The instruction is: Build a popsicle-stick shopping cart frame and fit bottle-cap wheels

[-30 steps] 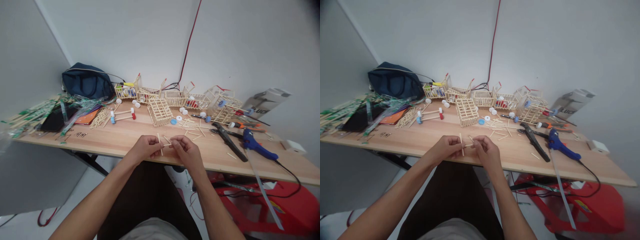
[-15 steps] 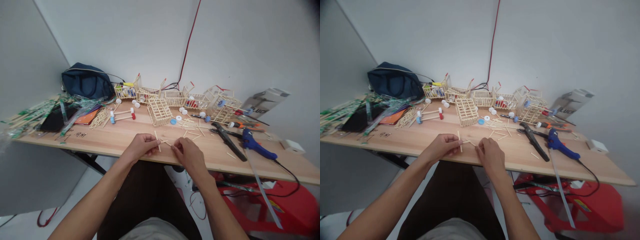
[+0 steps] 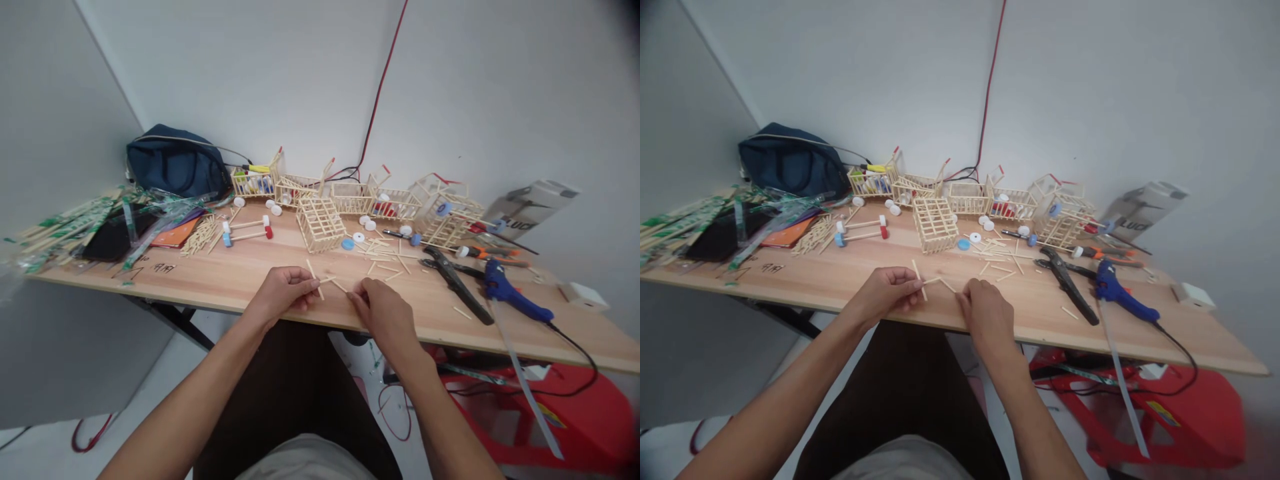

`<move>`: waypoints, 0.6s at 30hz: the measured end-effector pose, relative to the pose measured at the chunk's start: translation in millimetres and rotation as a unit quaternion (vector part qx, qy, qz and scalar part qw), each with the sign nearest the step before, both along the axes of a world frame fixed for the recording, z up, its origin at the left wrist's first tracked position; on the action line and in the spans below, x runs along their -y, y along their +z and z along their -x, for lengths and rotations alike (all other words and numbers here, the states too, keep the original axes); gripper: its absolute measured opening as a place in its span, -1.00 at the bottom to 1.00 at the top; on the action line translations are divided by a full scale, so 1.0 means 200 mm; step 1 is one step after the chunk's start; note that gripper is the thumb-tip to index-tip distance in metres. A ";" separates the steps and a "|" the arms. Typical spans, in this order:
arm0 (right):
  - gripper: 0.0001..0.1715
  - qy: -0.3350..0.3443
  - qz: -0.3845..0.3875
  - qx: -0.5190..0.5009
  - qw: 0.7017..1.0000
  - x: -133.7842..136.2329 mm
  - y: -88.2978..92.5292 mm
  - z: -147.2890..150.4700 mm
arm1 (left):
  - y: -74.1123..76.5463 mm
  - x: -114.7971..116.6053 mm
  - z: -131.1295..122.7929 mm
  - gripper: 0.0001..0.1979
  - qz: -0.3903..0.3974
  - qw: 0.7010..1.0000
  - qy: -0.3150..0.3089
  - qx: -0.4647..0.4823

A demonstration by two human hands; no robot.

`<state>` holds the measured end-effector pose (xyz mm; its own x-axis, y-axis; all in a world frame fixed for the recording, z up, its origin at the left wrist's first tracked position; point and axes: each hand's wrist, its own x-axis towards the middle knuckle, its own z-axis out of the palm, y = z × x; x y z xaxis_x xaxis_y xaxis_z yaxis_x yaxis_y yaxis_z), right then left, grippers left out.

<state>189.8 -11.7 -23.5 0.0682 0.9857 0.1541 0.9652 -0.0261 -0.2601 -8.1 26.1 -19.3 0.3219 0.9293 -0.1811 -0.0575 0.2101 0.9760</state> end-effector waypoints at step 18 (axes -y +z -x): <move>-0.64 0.016 -0.083 -0.307 0.948 0.05 -0.02 0.15 | 0.00 0.01 -0.01 -0.60 0.008 1.000 0.009 0.022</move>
<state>160.8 -22.2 -26.8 0.1652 0.9544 0.2485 0.6304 0.0916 -0.7708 -7.1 23.8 -19.1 0.3138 0.9320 -0.1811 -0.1044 0.2234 0.9691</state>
